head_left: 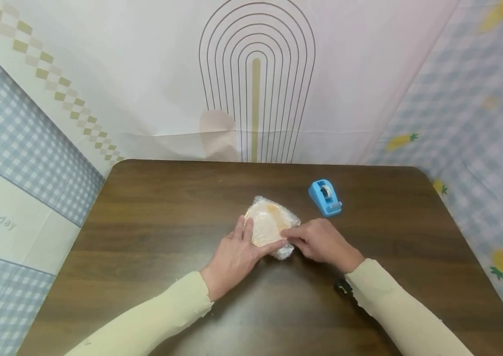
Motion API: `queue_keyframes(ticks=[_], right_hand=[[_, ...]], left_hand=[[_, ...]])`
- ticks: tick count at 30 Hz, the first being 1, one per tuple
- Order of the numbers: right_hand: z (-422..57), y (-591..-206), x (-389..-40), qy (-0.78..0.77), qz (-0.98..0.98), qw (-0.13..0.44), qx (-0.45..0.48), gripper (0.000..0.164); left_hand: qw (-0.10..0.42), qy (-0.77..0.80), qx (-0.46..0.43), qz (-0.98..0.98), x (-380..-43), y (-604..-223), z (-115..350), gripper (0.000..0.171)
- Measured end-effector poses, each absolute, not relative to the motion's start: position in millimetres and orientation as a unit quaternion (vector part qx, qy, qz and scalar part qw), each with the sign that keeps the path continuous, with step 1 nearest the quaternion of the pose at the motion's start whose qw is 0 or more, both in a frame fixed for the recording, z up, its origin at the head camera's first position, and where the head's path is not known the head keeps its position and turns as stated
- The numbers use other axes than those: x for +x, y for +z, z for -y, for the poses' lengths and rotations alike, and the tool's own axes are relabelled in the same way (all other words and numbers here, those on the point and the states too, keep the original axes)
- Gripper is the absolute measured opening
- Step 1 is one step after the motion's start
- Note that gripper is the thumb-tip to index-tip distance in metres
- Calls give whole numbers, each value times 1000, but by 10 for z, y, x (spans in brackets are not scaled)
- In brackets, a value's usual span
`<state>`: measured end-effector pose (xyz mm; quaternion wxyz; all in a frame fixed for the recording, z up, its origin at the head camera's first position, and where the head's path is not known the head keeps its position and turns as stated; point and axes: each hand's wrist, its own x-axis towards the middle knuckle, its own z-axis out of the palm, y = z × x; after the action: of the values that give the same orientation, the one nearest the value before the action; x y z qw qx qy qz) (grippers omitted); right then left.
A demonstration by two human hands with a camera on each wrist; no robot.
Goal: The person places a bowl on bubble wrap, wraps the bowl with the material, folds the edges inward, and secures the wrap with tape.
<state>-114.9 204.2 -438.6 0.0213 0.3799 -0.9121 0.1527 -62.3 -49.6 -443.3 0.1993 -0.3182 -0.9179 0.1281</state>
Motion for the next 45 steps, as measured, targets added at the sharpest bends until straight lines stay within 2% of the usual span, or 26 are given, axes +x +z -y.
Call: queue_keyframes(ticks=[3, 6, 10, 16, 24, 27, 29, 35, 41, 45], right_hand=[[-2018, -4280, -1105, 151, 917, -9, 370, 40], [-1977, -4213, -1081, 140, 919, -69, 363, 51], [-1959, -4232, -1079, 116, 917, -121, 363, 58], [-2008, -4243, -1102, 166, 910, -146, 350, 62], [-2148, -4176, -1105, 240, 906, -137, 321, 70], [-2195, -4149, -1097, 253, 911, -149, 290, 68], [-2218, -4121, -1097, 262, 913, -152, 272, 68], [-2286, -4014, -1123, 260, 923, -94, 268, 60], [-2275, -3892, -1186, 223, 936, -8, 273, 51], [-2210, -3809, -1232, 194, 941, 16, 277, 57]], left_hand=[[207, 127, -320, 916, -623, -4428, 479, 66], [210, 131, -319, 915, -622, -4421, 467, 67], [205, 143, -322, 913, -617, -4417, 447, 69], [197, 132, -323, 916, -616, -4415, 434, 68], [205, 75, -322, 921, -635, -4400, 443, 70], [192, 49, -328, 924, -650, -4379, 446, 70], [160, 30, -333, 929, -659, -4346, 460, 71], [26, -55, -324, 944, -712, -4157, 567, 69], [5, -95, -256, 962, -904, -3959, 734, 82], [-5, -96, -215, 972, -1073, -3815, 821, 87]])
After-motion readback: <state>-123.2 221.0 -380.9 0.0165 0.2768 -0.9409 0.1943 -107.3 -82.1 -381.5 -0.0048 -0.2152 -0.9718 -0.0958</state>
